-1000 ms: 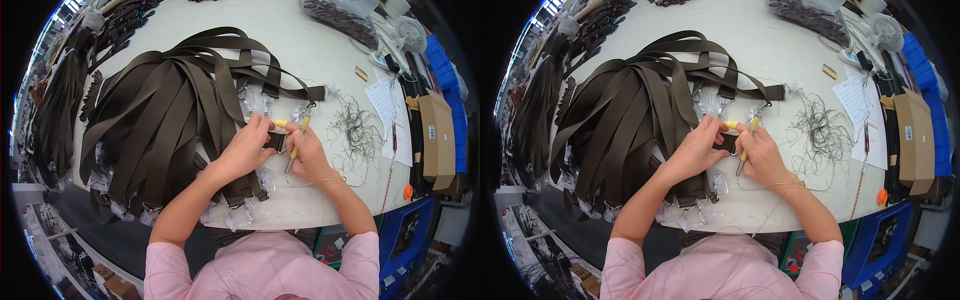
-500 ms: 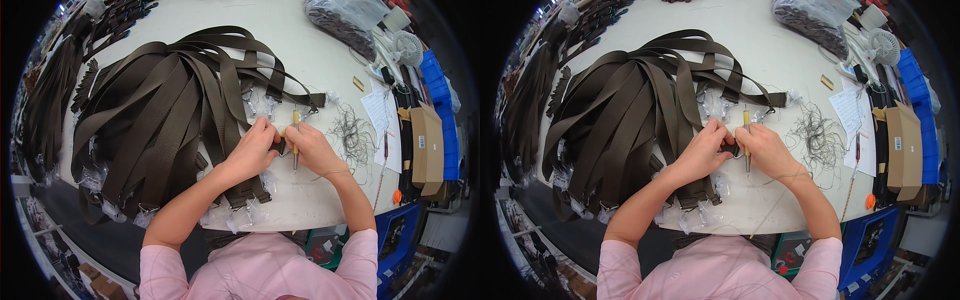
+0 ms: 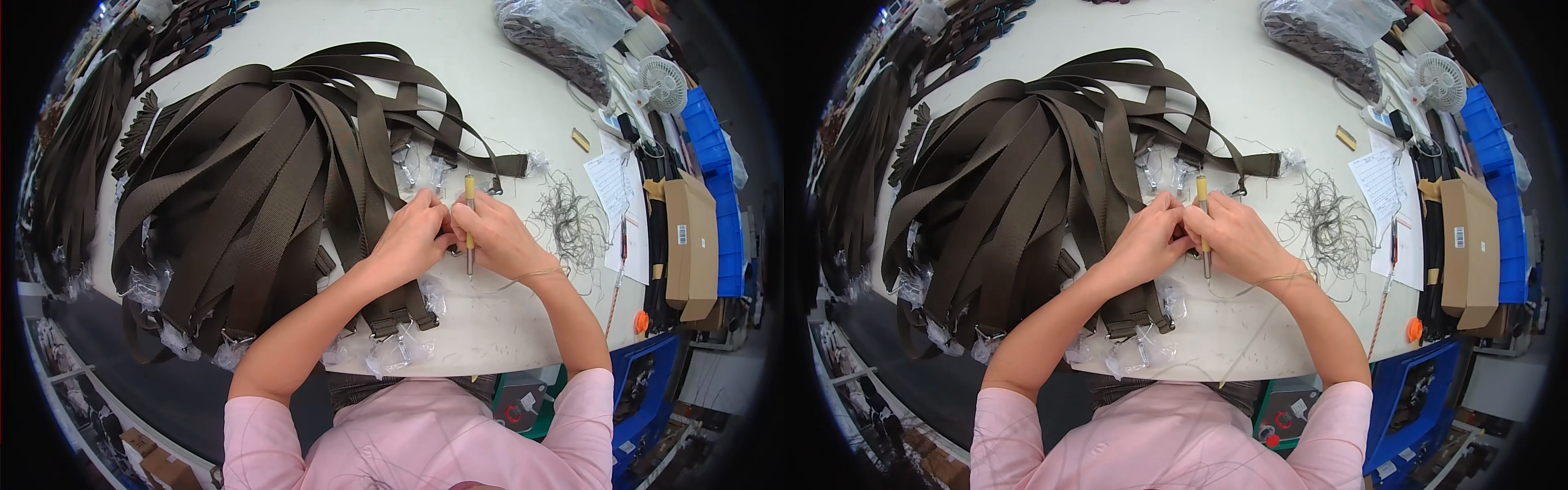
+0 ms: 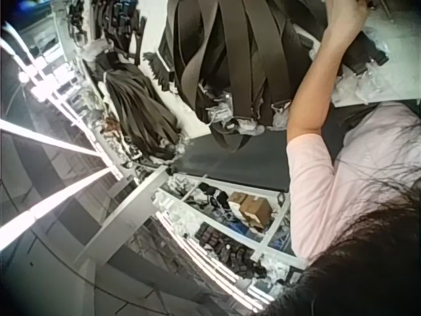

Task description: The person uses a yellow-handled awl to stitch a metal buckle onto the end of a dark green fabric strap. They repeatedly push the awl through the strap and buckle, pull the thread through, and tighten the stitches to secure the hardware.

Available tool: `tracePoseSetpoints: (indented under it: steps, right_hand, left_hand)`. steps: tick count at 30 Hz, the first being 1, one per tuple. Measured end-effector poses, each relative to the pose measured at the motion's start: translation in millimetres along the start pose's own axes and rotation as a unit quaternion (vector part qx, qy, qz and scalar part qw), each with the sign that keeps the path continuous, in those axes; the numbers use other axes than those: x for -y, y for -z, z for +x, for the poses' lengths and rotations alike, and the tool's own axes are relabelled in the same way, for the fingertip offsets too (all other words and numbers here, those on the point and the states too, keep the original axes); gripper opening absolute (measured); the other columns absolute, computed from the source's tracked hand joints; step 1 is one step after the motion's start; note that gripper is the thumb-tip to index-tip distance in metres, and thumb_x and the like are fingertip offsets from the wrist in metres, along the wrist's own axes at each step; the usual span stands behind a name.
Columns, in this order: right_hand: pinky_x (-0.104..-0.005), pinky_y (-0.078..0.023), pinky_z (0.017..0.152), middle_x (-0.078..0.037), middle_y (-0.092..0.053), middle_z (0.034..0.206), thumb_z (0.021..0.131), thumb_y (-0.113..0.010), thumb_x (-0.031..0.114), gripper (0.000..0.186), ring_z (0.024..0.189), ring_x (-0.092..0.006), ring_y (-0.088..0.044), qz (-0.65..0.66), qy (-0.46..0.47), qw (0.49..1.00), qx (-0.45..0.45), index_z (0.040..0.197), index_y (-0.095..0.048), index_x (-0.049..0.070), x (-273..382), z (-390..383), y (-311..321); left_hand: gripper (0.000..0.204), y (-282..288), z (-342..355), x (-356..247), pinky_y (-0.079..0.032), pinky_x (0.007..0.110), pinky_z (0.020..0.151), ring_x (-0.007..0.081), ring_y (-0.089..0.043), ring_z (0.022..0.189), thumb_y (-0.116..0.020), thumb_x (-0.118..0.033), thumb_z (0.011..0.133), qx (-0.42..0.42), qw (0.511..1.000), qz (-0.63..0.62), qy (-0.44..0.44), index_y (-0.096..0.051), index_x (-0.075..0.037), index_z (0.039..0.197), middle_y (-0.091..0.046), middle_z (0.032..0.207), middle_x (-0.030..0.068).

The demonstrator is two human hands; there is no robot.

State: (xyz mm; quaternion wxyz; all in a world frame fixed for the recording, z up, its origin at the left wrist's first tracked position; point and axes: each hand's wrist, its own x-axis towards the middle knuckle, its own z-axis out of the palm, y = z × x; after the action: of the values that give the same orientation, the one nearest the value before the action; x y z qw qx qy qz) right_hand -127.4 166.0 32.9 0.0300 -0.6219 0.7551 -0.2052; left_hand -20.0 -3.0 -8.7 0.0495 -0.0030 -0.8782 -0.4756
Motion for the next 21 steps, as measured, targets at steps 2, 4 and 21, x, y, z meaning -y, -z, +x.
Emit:
tracePoseSetpoints:
  steps: [2,4,21]
  right_hand:
    - [-0.0403,-0.052,0.071,-0.01,-0.059,0.082,0.078,-0.073,-0.001,0.026,0.082,-0.0283,-0.06,-0.008,0.002,0.999,-0.042,0.096,-0.055,0.007,-2,1,0]
    - [-0.038,-0.053,0.073,-0.011,-0.062,0.086,0.083,-0.073,0.0,0.024,0.082,-0.0272,-0.062,-0.017,0.001,0.994,-0.112,0.102,-0.059,0.006,-6,3,-1]
    - [-0.024,-0.043,0.05,-0.003,-0.059,0.065,0.115,-0.044,0.041,0.056,0.054,-0.0113,-0.062,0.458,-0.333,0.785,-0.251,0.074,-0.058,0.005,23,-21,-31]
  left_hand:
    - [0.016,0,1,2,-0.054,0.042,0.08,0.0314,-0.066,0.087,-0.076,-0.01,0.09,-0.01,1.0,0.006,-0.012,-0.069,0.001,0.099,-0.061,0.102,0.014]
    - [0.014,1,1,4,-0.054,0.042,0.08,0.032,-0.066,0.087,-0.074,-0.01,0.091,-0.023,0.999,0.026,-0.014,-0.07,0.0,0.1,-0.062,0.099,0.0143]
    - [0.019,25,2,-4,-0.052,0.036,0.071,0.0235,-0.065,0.073,-0.063,-0.015,0.103,0.029,0.992,-0.095,0.076,-0.064,0.004,0.104,-0.072,0.086,0.0152]
